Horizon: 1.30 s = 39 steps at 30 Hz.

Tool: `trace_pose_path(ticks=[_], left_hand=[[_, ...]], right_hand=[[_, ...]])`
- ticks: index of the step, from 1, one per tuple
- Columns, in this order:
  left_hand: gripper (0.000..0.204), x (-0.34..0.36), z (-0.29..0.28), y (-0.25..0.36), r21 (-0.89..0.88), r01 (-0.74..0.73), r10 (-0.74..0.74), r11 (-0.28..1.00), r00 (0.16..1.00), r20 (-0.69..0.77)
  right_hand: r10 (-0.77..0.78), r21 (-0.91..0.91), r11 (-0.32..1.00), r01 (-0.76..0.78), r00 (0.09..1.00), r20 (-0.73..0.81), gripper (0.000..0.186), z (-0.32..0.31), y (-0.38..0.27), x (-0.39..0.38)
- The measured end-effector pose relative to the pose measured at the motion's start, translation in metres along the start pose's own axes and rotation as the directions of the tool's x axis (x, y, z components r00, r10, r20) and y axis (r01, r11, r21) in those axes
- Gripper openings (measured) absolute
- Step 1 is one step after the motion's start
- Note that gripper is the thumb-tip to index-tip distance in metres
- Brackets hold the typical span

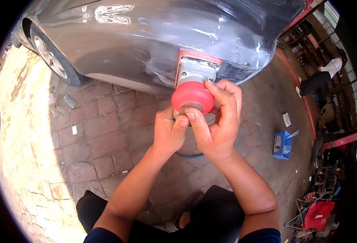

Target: The person sands the rear quarter panel of a car using a power sander and applies masking tape to the tail light with assistance from another person.

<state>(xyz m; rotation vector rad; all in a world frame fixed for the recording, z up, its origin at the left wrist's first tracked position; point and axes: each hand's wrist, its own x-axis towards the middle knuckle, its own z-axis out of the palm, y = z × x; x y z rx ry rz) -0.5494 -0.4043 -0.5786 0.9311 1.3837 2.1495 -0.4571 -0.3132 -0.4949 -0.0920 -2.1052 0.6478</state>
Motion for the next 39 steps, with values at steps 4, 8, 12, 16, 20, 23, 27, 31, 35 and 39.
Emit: trace_pose_path(ticks=[4, 8, 12, 16, 20, 23, 27, 31, 35, 39], left_hand=[[0.082, 0.001, -0.003, -0.010, -0.051, -0.044, 0.043, 0.998, 0.999, -0.028], [0.085, -0.005, -0.002, -0.039, -0.124, -0.070, 0.065, 0.990, 0.997, -0.042], [0.088, -0.020, -0.001, -0.075, -0.204, -0.038, 0.027, 0.978, 0.998, -0.057], [0.090, -0.031, 0.009, -0.090, -0.222, 0.030, -0.048, 0.975, 0.996, -0.078], [0.093, -0.037, 0.029, -0.099, -0.368, 0.049, -0.047, 0.929, 0.999, 0.014], [0.093, -0.036, 0.047, -0.094, -0.417, 0.054, -0.053, 0.907, 0.999, 0.015], [0.094, -0.034, 0.055, -0.089, -0.419, 0.046, -0.054, 0.907, 0.998, -0.008], [0.094, -0.022, 0.058, -0.083, -0.420, 0.023, -0.042, 0.907, 0.998, -0.036], [0.095, -0.006, 0.026, -0.060, -0.360, -0.020, -0.011, 0.933, 0.996, -0.083], [0.096, -0.013, 0.044, -0.076, -0.427, 0.000, -0.042, 0.904, 0.995, -0.088]], right_hand=[[-0.018, -0.016, 1.000, 0.018, 1.000, 0.000, 0.061, 0.009, 0.001, 0.000], [-0.024, -0.089, 0.996, 0.027, 0.999, 0.037, 0.061, 0.013, 0.008, -0.011], [-0.026, -0.206, 0.977, 0.046, 0.994, 0.102, 0.060, 0.021, 0.017, -0.027], [0.030, -0.268, 0.963, 0.030, 0.975, 0.219, 0.057, 0.017, 0.016, -0.035], [-0.011, -0.366, 0.926, 0.088, 0.978, 0.208, 0.054, 0.021, 0.016, -0.036], [-0.034, -0.432, 0.890, 0.145, 0.966, 0.255, 0.055, 0.018, 0.011, -0.030], [-0.050, -0.455, 0.873, 0.176, 0.960, 0.275, 0.056, 0.025, 0.002, -0.019], [-0.137, -0.447, 0.856, 0.259, 0.948, 0.288, 0.055, 0.039, -0.005, 0.000], [-0.169, -0.420, 0.864, 0.277, 0.946, 0.276, 0.056, 0.074, -0.030, 0.026], [-0.130, -0.470, 0.833, 0.292, 0.929, 0.346, 0.056, 0.063, -0.014, 0.008]])
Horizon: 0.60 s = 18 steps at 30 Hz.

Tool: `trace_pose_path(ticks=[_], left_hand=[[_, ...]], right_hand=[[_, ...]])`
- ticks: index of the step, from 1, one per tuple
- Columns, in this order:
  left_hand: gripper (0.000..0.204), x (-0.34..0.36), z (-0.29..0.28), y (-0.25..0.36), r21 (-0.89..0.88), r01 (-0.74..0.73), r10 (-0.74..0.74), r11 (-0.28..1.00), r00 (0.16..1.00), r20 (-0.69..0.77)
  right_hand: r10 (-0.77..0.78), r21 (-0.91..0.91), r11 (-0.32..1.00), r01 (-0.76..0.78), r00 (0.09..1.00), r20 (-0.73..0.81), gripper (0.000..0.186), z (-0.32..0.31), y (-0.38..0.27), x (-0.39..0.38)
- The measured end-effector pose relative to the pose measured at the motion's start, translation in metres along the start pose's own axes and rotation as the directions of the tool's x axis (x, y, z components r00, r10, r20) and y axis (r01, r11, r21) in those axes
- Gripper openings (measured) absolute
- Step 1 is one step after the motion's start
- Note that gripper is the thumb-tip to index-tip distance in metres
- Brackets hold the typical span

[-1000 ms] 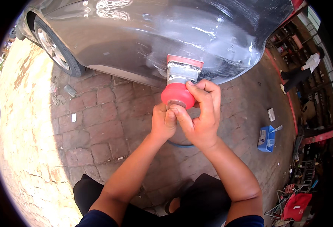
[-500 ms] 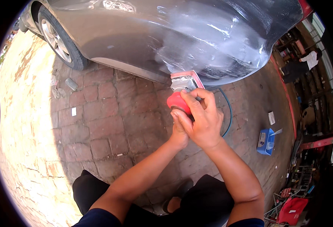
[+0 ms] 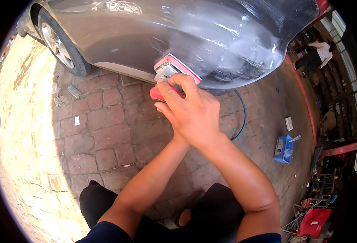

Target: The person sands the rear quarter panel of a car using a power sander and applies masking tape to the tail light with assistance from another person.

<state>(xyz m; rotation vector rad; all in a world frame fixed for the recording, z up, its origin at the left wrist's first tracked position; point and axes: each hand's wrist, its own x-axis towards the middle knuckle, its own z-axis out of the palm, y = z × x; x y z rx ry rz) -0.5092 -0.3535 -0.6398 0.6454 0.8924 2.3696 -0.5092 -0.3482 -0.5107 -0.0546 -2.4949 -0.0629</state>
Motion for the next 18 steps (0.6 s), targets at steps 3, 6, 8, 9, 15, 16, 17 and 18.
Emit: trace_pose_path(ticks=[3, 6, 8, 9, 15, 16, 17, 18], left_hand=[[0.097, -0.008, 0.007, -0.007, -0.015, 0.008, -0.008, 1.000, 1.000, 0.010], [0.097, -0.016, 0.008, -0.010, -0.011, 0.021, -0.021, 1.000, 1.000, 0.010], [0.098, -0.017, 0.008, -0.010, -0.022, 0.019, -0.019, 1.000, 1.000, 0.002], [0.098, -0.019, 0.008, -0.011, -0.029, 0.017, -0.017, 0.999, 1.000, -0.007], [0.100, -0.007, -0.003, 0.006, -0.016, -0.032, 0.032, 0.999, 0.998, -0.056], [0.100, -0.004, -0.005, 0.012, -0.014, -0.050, 0.049, 0.999, 0.996, -0.071], [0.101, 0.002, -0.008, 0.020, -0.008, -0.073, 0.073, 0.997, 0.994, -0.086], [0.101, 0.007, -0.011, 0.027, -0.003, -0.094, 0.094, 0.996, 0.991, -0.100]], right_hand=[[0.001, -0.018, 1.000, 0.000, 0.999, 0.041, 0.055, -0.010, 0.013, -0.021], [0.048, -0.016, 0.999, -0.048, 0.999, 0.001, 0.054, -0.010, 0.022, -0.043], [0.042, -0.023, 0.999, -0.041, 0.999, 0.005, 0.053, -0.011, 0.026, -0.050], [0.041, -0.029, 0.999, -0.041, 0.999, 0.003, 0.053, -0.011, 0.026, -0.052], [0.010, 0.016, 1.000, -0.009, 0.997, -0.077, 0.054, -0.002, 0.018, -0.034], [0.002, 0.029, 1.000, 0.001, 0.995, -0.097, 0.054, -0.001, 0.015, -0.028], [0.004, 0.030, 1.000, -0.001, 0.995, -0.100, 0.054, 0.000, 0.013, -0.021], [0.000, 0.045, 0.999, 0.006, 0.993, -0.118, 0.054, 0.001, 0.011, -0.014]])
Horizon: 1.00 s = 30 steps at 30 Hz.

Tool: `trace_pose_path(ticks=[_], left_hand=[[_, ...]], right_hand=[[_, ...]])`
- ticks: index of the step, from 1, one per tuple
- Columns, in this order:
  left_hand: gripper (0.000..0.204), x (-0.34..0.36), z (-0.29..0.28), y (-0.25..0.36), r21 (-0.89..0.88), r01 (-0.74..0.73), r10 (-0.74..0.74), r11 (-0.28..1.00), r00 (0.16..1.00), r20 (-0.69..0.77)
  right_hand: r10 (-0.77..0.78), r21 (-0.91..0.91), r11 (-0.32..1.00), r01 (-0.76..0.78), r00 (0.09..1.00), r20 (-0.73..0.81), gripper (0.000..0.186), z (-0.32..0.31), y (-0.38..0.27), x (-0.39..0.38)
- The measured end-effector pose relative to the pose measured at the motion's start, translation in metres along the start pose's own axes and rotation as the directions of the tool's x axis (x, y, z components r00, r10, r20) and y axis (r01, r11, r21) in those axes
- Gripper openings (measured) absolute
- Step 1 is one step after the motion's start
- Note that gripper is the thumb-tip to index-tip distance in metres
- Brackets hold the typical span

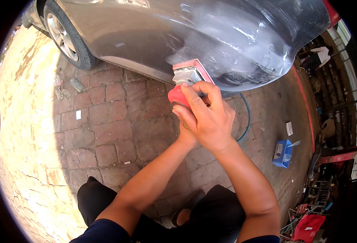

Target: The person sands the rear quarter panel of a car using a power sander and applies masking tape to the tail light with assistance from another person.

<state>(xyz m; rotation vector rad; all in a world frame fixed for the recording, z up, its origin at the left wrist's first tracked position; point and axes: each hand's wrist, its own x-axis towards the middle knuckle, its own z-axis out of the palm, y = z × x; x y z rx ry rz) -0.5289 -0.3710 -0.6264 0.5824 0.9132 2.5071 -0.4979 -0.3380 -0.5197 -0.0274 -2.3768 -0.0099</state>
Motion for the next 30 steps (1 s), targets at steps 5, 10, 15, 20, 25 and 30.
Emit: trace_pose_path(ticks=[5, 10, 15, 20, 25, 30], left_hand=[[0.103, 0.032, -0.004, 0.027, 0.003, -0.116, 0.116, 0.993, 0.993, -0.021], [0.106, 0.046, -0.020, 0.066, 0.214, -0.077, 0.035, 0.974, 0.981, 0.192], [0.092, 0.042, -0.019, 0.050, 0.395, -0.130, 0.061, 0.909, 0.981, 0.183], [0.091, 0.041, -0.017, 0.065, 0.446, -0.143, 0.147, 0.883, 0.989, 0.027], [0.084, 0.059, -0.033, 0.095, 0.405, -0.189, 0.253, 0.895, 0.961, -0.110], [0.095, 0.064, -0.050, 0.086, 0.383, -0.181, 0.248, 0.906, 0.960, -0.133]], right_hand=[[0.012, 0.076, 0.997, -0.005, 0.995, -0.099, 0.056, 0.002, -0.007, 0.033], [0.062, 0.126, 0.991, -0.047, 0.991, -0.119, 0.053, -0.014, -0.011, 0.046], [0.185, 0.294, 0.948, -0.123, 0.963, -0.194, 0.058, -0.021, 0.006, 0.012], [0.173, 0.272, 0.954, -0.126, 0.972, -0.156, 0.055, -0.013, -0.005, 0.024], [0.178, 0.245, 0.960, -0.137, 0.972, -0.152, 0.050, 0.013, -0.038, 0.071], [0.139, 0.205, 0.972, -0.116, 0.985, -0.105, 0.048, 0.030, -0.043, 0.071]])
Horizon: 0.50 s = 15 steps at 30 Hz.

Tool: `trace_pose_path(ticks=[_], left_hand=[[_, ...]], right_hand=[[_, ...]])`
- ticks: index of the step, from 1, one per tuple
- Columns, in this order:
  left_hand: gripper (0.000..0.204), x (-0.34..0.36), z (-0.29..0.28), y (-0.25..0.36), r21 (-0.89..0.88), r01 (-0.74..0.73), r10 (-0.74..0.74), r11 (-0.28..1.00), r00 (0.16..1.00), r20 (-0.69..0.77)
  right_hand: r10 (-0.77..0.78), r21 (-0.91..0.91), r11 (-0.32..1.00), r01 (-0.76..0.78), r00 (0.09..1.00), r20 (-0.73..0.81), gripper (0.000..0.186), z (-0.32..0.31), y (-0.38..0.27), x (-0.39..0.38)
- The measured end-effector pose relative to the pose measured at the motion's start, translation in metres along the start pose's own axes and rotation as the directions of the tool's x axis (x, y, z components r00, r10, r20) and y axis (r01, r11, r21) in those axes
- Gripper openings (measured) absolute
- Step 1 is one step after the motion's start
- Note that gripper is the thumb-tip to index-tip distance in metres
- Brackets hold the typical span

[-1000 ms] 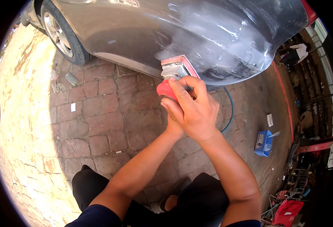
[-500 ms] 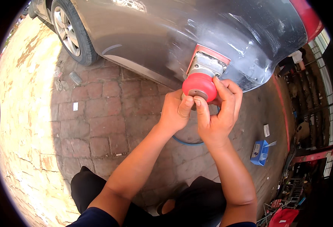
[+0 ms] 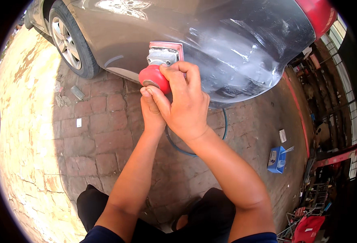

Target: The person sands the rear quarter panel of a car using a power sander and applies masking tape to the tail light with assistance from another person.

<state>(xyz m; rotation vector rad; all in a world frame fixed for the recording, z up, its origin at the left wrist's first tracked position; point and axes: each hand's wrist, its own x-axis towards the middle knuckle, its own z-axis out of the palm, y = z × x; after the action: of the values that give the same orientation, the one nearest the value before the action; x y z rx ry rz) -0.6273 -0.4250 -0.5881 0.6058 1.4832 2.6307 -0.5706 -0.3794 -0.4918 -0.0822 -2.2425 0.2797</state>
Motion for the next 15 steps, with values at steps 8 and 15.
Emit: trace_pose_path(ticks=[8, 15], left_hand=[[0.077, -0.028, 0.032, 0.013, 0.014, 0.013, -0.016, 1.000, 0.972, 0.232], [0.077, 0.010, 0.020, 0.063, 0.128, 0.001, -0.029, 0.992, 0.975, 0.222]], right_hand=[[0.064, 0.016, 0.998, -0.063, 0.998, -0.029, 0.051, -0.070, 0.023, -0.028], [0.102, 0.057, 0.994, -0.098, 0.992, -0.080, 0.042, -0.064, 0.000, 0.020]])
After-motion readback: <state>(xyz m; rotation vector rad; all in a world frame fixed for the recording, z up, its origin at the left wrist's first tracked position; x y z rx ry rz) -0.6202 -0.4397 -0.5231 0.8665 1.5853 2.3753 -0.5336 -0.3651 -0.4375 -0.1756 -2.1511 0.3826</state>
